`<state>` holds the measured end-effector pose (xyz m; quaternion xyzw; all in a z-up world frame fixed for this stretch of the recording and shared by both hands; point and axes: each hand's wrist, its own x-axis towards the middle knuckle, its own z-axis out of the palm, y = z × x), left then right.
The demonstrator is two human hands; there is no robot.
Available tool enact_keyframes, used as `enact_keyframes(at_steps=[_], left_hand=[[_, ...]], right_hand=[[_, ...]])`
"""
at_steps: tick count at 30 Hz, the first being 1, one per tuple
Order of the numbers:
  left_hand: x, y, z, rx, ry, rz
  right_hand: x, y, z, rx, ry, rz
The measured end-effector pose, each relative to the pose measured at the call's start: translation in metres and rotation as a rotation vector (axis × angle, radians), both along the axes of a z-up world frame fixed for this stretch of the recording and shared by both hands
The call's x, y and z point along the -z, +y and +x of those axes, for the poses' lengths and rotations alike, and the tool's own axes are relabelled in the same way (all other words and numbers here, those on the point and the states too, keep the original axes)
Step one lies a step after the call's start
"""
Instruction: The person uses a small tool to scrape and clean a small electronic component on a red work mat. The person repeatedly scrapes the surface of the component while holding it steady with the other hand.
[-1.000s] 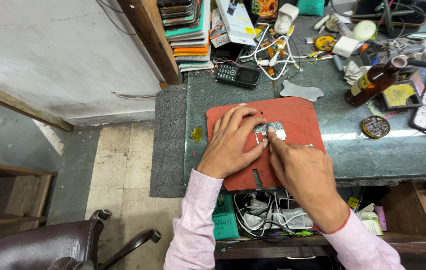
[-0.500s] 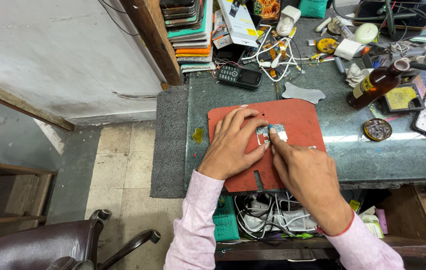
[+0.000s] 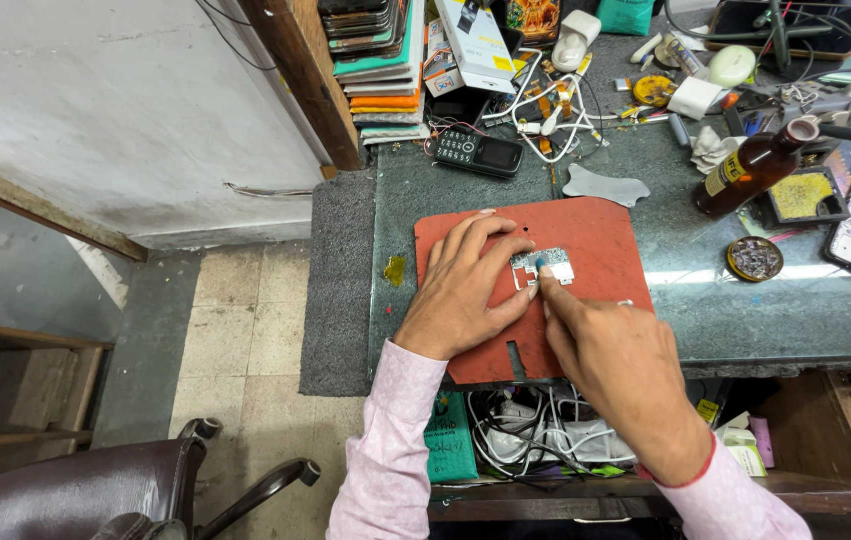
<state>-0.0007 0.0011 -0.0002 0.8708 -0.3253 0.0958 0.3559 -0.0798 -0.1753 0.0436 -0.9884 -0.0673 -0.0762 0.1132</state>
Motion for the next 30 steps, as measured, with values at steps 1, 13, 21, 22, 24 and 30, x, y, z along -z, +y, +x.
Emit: enact_keyframes(at_steps=[1,13,21,22,24,30], left_hand=[[0.001,0.0,0.0,0.001,0.001,-0.002],[0.001,0.001,0.0,0.005,-0.001,-0.006],[0.003,0.001,0.0,0.005,0.007,0.004],[0.003,0.001,0.001,0.005,0.004,-0.001],[0.002,0.0,0.001,0.005,-0.002,-0.01],[0.002,0.001,0.0,0.007,-0.006,-0.016]], right_hand=[[0.0,0.001,-0.003,0.005,-0.001,-0.009],[0.006,0.002,0.001,-0.008,-0.078,0.02],[0.005,0.001,-0.009,0.002,-0.065,-0.013],[0.005,0.0,-0.005,0.002,-0.058,-0.015],[0.005,-0.002,0.002,0.002,-0.043,-0.016],[0.007,-0.001,0.006,0.025,-0.092,0.035]])
